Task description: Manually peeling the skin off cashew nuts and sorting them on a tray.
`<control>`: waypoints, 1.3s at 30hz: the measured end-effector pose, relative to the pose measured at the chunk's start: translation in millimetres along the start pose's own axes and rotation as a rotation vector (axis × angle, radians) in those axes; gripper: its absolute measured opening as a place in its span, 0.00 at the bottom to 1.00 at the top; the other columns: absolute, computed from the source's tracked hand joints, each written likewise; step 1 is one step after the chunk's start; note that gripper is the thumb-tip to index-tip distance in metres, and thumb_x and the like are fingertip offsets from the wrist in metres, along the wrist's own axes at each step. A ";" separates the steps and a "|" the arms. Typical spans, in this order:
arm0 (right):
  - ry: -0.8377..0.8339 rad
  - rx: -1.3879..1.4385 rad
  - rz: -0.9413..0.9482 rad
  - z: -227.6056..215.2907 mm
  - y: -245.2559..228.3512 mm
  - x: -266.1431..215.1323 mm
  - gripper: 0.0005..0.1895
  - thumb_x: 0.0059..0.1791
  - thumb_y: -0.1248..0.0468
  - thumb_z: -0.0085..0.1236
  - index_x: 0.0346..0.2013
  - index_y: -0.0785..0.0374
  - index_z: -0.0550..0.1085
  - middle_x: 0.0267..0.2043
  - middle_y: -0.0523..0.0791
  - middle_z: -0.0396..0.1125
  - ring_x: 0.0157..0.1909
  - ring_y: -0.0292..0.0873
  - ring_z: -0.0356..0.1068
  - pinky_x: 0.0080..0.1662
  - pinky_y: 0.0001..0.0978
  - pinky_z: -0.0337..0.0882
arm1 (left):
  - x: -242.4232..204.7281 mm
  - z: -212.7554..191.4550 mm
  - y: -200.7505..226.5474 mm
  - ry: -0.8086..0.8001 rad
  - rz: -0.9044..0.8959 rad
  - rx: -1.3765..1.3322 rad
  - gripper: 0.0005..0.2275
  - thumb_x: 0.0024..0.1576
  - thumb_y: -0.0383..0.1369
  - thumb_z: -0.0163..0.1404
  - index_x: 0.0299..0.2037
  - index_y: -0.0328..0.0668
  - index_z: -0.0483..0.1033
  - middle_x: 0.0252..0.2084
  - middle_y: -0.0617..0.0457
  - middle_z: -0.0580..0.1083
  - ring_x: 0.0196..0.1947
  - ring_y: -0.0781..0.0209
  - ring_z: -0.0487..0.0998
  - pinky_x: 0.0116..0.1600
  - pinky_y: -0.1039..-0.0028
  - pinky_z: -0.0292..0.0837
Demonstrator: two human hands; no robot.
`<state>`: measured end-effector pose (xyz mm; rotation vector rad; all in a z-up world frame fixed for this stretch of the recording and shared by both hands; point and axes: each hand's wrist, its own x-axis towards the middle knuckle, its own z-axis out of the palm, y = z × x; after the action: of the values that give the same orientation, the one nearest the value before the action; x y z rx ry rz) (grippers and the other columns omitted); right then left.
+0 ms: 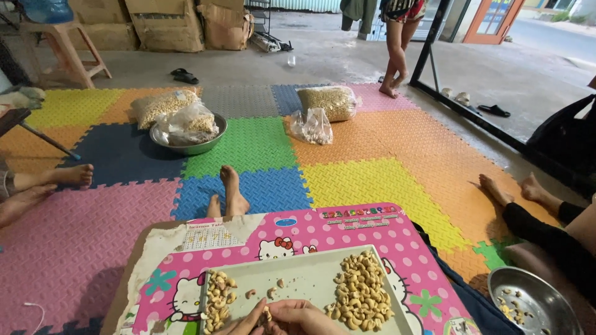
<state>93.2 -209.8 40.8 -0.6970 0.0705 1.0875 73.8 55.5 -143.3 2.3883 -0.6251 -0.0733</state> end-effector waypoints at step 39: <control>0.166 -0.200 -0.198 11.6 8.0 -6.7 0.07 0.48 0.74 0.62 0.40 0.72 0.80 0.32 0.52 0.76 0.33 0.41 0.77 0.39 0.24 0.80 | -26.7 -139.7 224.5 0.527 -0.025 0.109 0.23 0.56 0.25 0.56 0.63 0.46 0.73 0.24 0.60 0.74 0.18 0.67 0.66 0.22 0.72 0.59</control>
<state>80.1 -206.4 48.6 -0.9536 0.0336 0.8520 -14.5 -0.2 101.1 2.3743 -0.3529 0.5736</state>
